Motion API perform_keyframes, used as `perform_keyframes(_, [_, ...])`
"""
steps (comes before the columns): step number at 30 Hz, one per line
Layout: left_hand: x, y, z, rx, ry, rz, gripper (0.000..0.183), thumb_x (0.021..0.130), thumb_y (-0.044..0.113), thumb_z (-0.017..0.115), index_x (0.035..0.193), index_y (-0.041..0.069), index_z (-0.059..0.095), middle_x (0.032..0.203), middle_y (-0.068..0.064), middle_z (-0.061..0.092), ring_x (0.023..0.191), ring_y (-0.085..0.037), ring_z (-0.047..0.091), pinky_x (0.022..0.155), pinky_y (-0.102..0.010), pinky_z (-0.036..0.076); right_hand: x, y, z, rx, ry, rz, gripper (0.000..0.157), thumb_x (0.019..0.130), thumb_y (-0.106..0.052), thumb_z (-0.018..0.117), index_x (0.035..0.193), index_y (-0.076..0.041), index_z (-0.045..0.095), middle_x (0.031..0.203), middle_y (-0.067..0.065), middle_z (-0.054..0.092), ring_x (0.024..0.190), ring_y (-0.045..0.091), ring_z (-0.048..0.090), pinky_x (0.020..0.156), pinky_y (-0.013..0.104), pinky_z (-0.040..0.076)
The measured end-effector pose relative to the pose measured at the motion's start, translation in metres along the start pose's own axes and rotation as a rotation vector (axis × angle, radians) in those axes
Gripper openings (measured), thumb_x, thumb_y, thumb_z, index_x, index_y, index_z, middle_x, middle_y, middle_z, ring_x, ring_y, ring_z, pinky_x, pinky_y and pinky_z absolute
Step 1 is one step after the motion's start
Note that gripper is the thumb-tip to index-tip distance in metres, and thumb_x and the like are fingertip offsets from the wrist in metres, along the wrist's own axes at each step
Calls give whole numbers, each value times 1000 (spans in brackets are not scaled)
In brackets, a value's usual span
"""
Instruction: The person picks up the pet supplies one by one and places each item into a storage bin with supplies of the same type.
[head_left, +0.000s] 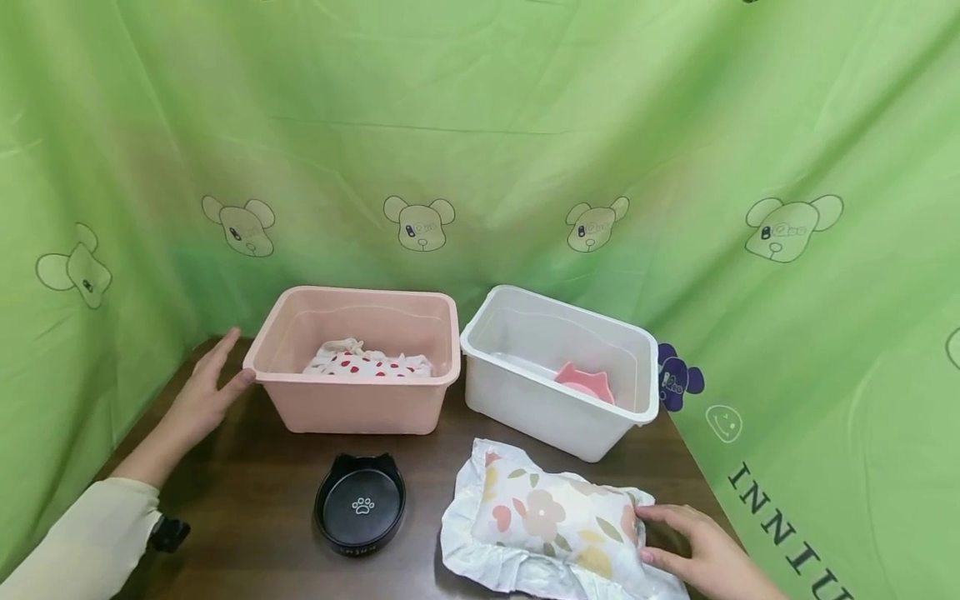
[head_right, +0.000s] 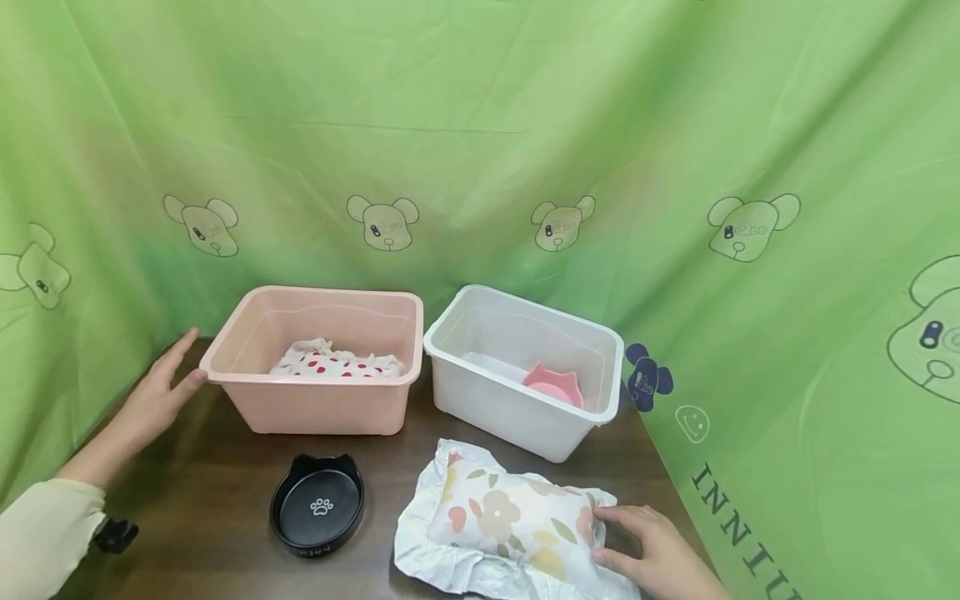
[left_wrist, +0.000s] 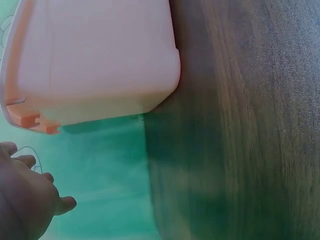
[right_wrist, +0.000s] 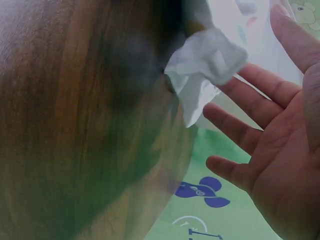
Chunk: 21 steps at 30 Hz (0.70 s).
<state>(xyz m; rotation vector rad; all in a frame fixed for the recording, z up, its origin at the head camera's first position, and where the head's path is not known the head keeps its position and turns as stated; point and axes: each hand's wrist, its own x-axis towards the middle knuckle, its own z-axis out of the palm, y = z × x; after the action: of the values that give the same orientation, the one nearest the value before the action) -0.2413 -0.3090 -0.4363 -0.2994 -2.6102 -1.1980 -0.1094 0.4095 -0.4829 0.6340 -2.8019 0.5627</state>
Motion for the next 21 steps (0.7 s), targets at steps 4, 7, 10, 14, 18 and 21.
perform_keyframes(4, [-2,-3,5,-5,-7,-19,81,105,44,55,167,25,6,172,-17,8,153,-53,5,104,-86,15,-2,-4,5,-24,2,-16,75,70,-43,92,138,-25,65,126,-2,71,113,19,63,102,14,36])
perform_keyframes(7, [-1,-6,9,2,-10,-20,85,102,41,61,167,25,8,172,-16,9,154,-51,6,105,-85,16,-5,-7,10,-20,-1,-25,89,65,-47,93,144,-22,60,129,11,70,114,35,62,113,10,15])
perform_keyframes(10, [0,-8,12,-2,-7,-9,87,101,39,65,167,23,10,172,-17,11,154,-50,7,107,-84,16,-5,-12,15,-13,-3,8,93,62,-49,93,143,-17,60,130,16,68,114,43,60,121,49,23])
perform_keyframes(14, [0,-8,15,-20,8,-2,85,101,38,64,166,20,13,171,-19,14,153,-52,9,107,-83,16,-2,-17,20,-32,8,82,88,61,-50,94,134,-11,66,127,14,69,113,44,61,95,70,38])
perform_keyframes(18, [1,-6,19,-64,24,-22,81,103,39,61,166,21,14,170,-22,14,152,-54,11,108,-82,16,2,-19,25,-100,91,69,73,58,-45,96,120,-11,74,111,6,74,103,32,66,98,53,41])
perform_keyframes(21, [2,-4,21,-98,33,-27,80,103,37,60,166,21,14,170,-20,14,153,-53,10,109,-82,15,5,-22,26,-127,139,70,63,57,-39,97,113,-15,78,102,-2,75,96,23,67,92,40,43])
